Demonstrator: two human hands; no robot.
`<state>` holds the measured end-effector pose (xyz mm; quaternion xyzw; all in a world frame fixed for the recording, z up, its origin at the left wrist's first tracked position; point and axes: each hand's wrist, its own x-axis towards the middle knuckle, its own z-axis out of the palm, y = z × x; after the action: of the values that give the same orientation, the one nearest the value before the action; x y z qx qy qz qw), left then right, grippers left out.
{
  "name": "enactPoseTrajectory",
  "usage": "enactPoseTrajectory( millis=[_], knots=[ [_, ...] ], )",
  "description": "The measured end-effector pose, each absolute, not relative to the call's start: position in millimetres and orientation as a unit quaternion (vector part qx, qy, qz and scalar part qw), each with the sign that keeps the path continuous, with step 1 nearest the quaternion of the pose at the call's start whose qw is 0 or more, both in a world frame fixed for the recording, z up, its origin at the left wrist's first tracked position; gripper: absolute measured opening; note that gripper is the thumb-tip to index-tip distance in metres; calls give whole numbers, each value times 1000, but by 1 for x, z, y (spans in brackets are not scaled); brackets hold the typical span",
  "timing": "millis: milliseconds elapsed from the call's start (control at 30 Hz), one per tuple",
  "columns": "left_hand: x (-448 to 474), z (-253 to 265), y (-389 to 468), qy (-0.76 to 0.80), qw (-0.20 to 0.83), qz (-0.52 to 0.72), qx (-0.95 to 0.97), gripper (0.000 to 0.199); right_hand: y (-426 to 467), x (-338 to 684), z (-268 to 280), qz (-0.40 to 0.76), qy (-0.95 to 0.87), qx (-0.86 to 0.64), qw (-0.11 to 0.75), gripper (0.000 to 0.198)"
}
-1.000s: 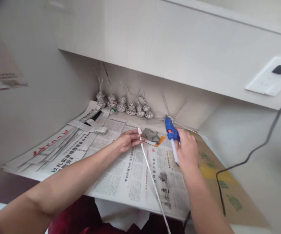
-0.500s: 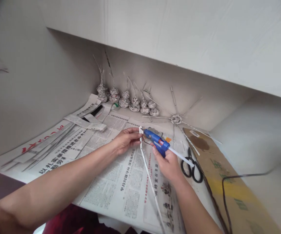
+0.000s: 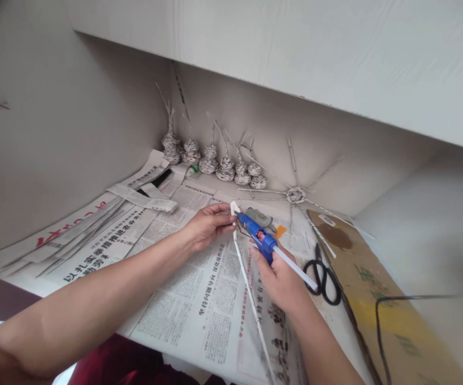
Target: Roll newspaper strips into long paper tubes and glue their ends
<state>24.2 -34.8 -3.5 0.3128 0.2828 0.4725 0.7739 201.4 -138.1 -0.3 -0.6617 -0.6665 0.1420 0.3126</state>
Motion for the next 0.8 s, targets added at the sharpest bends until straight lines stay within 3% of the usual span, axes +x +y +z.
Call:
enactPoseTrajectory(
  millis=[800],
  knots=[
    [22, -2, -34, 289, 773, 473, 308, 26, -144, 196, 12, 73, -701, -647, 290, 19]
  ],
)
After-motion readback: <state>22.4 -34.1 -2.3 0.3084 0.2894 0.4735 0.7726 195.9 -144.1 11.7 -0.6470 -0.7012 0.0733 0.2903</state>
